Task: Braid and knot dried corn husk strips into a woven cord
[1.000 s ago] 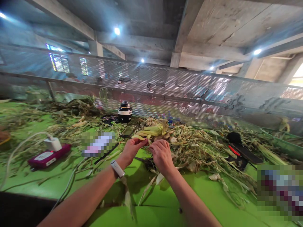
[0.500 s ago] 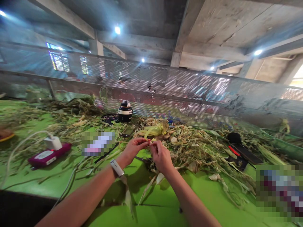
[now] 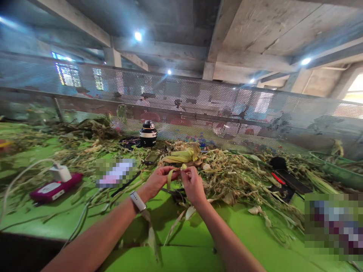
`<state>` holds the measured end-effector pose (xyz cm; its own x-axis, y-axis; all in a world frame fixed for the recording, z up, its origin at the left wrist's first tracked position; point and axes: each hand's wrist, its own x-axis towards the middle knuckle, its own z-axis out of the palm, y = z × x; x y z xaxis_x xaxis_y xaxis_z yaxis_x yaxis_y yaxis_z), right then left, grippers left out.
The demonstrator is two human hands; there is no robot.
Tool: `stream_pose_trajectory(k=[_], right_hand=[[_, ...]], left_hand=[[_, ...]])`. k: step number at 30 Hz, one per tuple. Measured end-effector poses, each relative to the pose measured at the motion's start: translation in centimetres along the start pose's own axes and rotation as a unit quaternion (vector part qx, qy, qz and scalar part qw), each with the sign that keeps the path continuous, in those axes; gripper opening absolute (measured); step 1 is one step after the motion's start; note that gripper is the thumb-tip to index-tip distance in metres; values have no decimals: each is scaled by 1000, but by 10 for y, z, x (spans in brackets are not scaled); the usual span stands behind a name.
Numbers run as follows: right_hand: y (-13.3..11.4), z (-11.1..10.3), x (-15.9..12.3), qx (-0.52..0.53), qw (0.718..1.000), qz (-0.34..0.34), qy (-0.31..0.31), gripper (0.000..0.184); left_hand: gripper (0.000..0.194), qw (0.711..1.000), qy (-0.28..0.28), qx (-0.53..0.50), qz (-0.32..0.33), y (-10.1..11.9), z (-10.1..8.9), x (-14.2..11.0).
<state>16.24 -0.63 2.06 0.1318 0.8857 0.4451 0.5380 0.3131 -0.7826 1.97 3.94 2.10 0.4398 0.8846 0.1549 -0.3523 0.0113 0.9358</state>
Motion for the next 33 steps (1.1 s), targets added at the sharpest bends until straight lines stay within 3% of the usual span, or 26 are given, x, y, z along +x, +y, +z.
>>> stream_pose_trajectory(k=[5, 11, 13, 17, 19, 22, 26, 29, 33], right_hand=[[-2, 1, 2, 26, 998, 37, 37, 35], [1, 3, 1, -1, 998, 44, 43, 57], [4, 4, 1, -59, 997, 19, 49, 49], [7, 4, -3, -199, 976, -86, 22, 15], [5, 3, -5, -243, 959, -146, 2, 18], [-2, -2, -6, -272, 938, -214, 13, 21], [-4, -11, 1, -255, 928, -264, 68, 19], [1, -14, 6, -229, 940, -245, 65, 20], [5, -11, 7, -197, 959, -195, 62, 23]], left_hand=[[38, 998, 10, -49, -24, -4, -3, 4], [36, 992, 122, -15, 5, -1, -6, 7], [35, 991, 134, 2, 29, 0, -6, 8], [33, 988, 138, 30, 64, -1, -8, 9], [32, 986, 141, 59, 71, -3, -11, 9], [29, 985, 113, 111, 73, -3, -13, 9], [27, 987, 1, 152, 51, -1, -10, 5], [31, 989, -45, 140, 24, 2, -7, 2], [28, 994, -39, 100, 4, 4, -4, 0]])
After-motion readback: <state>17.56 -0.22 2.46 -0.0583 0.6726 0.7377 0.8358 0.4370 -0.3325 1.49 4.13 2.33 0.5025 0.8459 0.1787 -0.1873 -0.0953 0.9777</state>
